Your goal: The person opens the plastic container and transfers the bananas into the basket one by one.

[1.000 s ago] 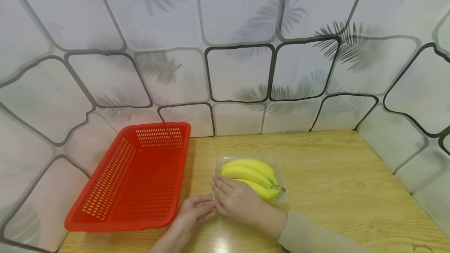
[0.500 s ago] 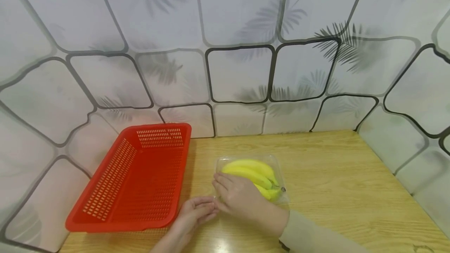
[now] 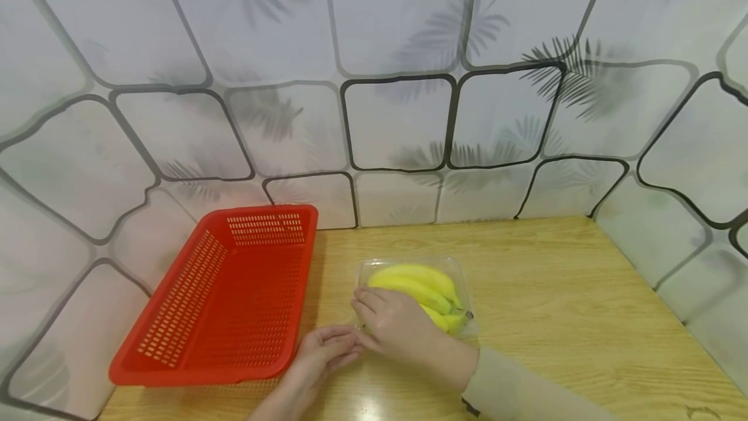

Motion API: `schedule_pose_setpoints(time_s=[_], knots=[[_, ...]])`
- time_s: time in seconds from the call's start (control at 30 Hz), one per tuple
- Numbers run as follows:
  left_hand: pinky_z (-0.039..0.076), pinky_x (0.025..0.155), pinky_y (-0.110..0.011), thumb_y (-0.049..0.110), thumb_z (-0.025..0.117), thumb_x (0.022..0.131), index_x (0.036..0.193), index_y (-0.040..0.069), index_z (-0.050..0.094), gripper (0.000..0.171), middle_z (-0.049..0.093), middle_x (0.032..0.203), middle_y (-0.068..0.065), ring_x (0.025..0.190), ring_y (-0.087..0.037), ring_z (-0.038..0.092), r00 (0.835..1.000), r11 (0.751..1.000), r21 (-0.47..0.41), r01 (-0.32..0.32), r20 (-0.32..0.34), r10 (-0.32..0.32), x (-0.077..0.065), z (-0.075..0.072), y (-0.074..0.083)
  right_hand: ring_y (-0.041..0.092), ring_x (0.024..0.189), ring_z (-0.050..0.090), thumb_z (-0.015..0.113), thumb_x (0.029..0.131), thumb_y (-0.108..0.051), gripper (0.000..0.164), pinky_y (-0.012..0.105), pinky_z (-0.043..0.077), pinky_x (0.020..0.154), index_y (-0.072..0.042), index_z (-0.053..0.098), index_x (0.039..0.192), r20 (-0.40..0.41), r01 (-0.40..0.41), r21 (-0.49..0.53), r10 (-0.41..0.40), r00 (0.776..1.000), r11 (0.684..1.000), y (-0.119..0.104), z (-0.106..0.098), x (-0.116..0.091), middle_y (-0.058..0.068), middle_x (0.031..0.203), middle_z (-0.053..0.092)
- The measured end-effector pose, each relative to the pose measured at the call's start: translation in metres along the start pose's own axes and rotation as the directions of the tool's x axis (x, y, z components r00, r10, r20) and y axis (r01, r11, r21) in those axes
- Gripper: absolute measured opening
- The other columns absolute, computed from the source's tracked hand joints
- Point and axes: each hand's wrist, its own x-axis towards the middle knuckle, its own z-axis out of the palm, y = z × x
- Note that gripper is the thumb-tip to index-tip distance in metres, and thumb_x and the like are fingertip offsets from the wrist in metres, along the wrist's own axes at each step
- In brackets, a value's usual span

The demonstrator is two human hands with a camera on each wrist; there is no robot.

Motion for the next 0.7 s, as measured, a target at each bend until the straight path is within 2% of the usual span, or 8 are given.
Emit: schedule_pose_setpoints(time_s=[0.13,0.27,0.37,0.57,0.7], knots=[[0.063,0.092,-0.024,0.003,0.064,0.102,0.136,-0.019,0.055,0.042,0.08,0.11,-0.008,0.096,-0.009,0.078,1.0,1.0,-0.011,0.008,-0.009,-0.009,0.0,0.0,0.001,0.017,0.112,0.077,0.083,0.089,-0.045,0.046,0.026,0.062,0.098,-0.008,0.079,0.117,0.031,-0.002,0.015,0.002,1.0,1.0,0.0,0.0,-0.001,0.005,0.119,0.08],[0.063,0.093,-0.023,0.005,0.065,0.102,0.137,-0.017,0.055,0.043,0.081,0.109,-0.006,0.097,-0.009,0.078,1.0,1.0,-0.025,0.013,-0.002,-0.013,-0.001,0.0,0.001,0.017,0.114,0.076,0.082,0.09,-0.05,0.052,0.027,0.061,0.1,-0.007,0.078,0.119,0.067,-0.003,0.026,0.002,0.998,1.0,0.001,-0.001,-0.002,0.005,0.12,0.08],[0.063,0.093,-0.023,0.007,0.066,0.102,0.136,-0.013,0.058,0.04,0.08,0.108,-0.003,0.098,-0.009,0.077,1.0,0.999,-0.04,0.021,0.007,-0.021,-0.001,0.001,0.0,0.017,0.114,0.076,0.08,0.09,-0.054,0.056,0.027,0.061,0.101,-0.007,0.077,0.12,0.079,-0.008,0.032,0.006,0.997,0.999,0.002,-0.003,-0.002,0.006,0.121,0.079],[0.063,0.096,-0.027,0.012,0.066,0.103,0.13,-0.003,0.066,0.031,0.08,0.111,-0.002,0.101,-0.011,0.077,0.998,0.998,-0.05,0.044,0.038,-0.042,-0.004,0.002,-0.001,0.017,0.115,0.076,0.079,0.092,-0.052,0.054,0.027,0.061,0.1,-0.007,0.076,0.123,0.093,-0.036,0.055,0.03,0.995,0.998,0.003,-0.009,-0.002,0.007,0.124,0.079],[0.062,0.099,-0.029,0.013,0.065,0.105,0.136,-0.008,0.061,0.038,0.079,0.114,-0.005,0.103,-0.013,0.076,0.996,0.998,-0.045,0.054,0.08,-0.05,-0.005,0.005,-0.002,0.018,0.117,0.075,0.079,0.092,-0.051,0.055,0.028,0.06,0.102,-0.007,0.075,0.125,0.116,-0.046,0.052,0.04,0.992,0.998,0.005,-0.014,-0.003,0.007,0.127,0.078]])
